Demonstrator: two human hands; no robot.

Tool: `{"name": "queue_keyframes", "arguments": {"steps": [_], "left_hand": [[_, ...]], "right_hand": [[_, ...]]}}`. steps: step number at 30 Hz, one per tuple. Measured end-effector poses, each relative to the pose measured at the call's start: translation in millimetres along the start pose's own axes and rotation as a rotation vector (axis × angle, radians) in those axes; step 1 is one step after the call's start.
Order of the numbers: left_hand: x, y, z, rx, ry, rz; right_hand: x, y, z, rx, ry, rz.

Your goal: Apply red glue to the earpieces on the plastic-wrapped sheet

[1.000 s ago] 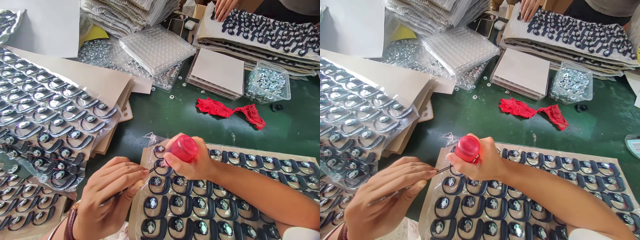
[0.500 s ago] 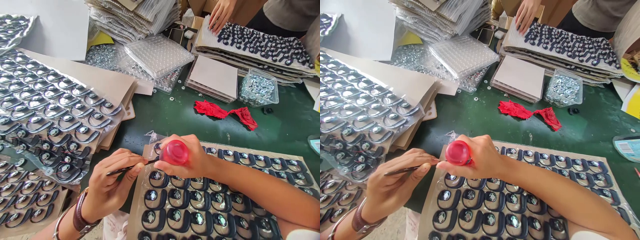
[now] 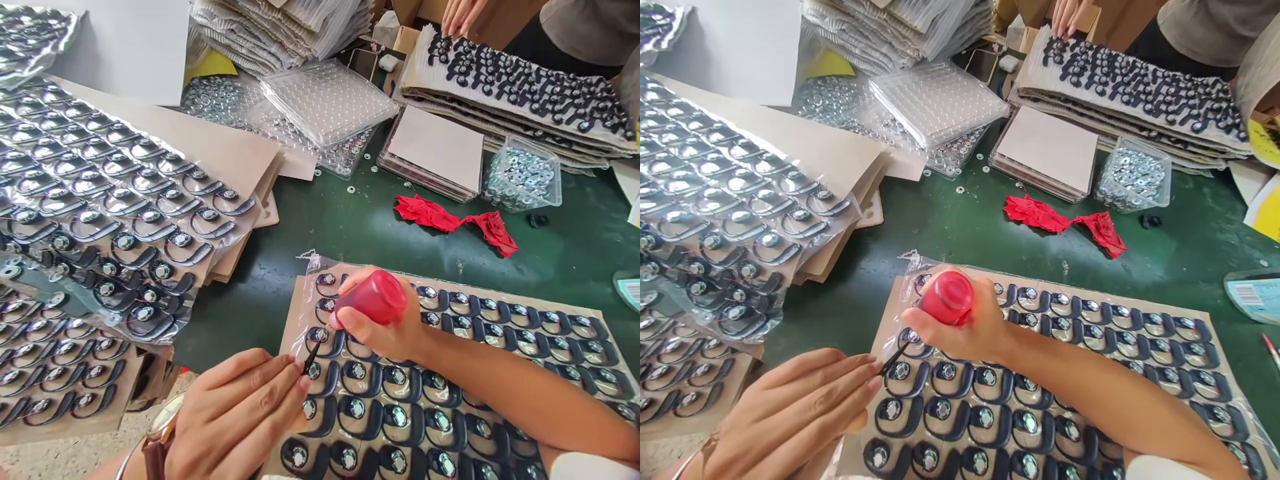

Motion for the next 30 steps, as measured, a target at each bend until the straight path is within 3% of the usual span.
{"name": "queue_keyframes", "arguments": {"steps": [11,17,22,30], "left_hand": [[-2.5,6,3,-0.017,0.032,-0.003],[-1.7,5,3,-0.006,0.029,0.004],[-1.7,3,1,-0.001,0.023,0.007],[-1.0,0,1,0.007,0.028,-0.016]], "right_hand": [[-9,-10,0,0.147,-0.043,-0.19],[-6,-3,0,0.072,-0.031,-0.169],[-1,-8,0,0.119,0.024,-0.122],[1,5,0,-0.01,0.014,-0.098]]}}
Point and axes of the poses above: each hand's wrist, its own z-axis towards the middle knuckle, its own x-axis out of the back of the hand, y = z × x, the point moved 10 cm from there along z, towards the middle knuckle
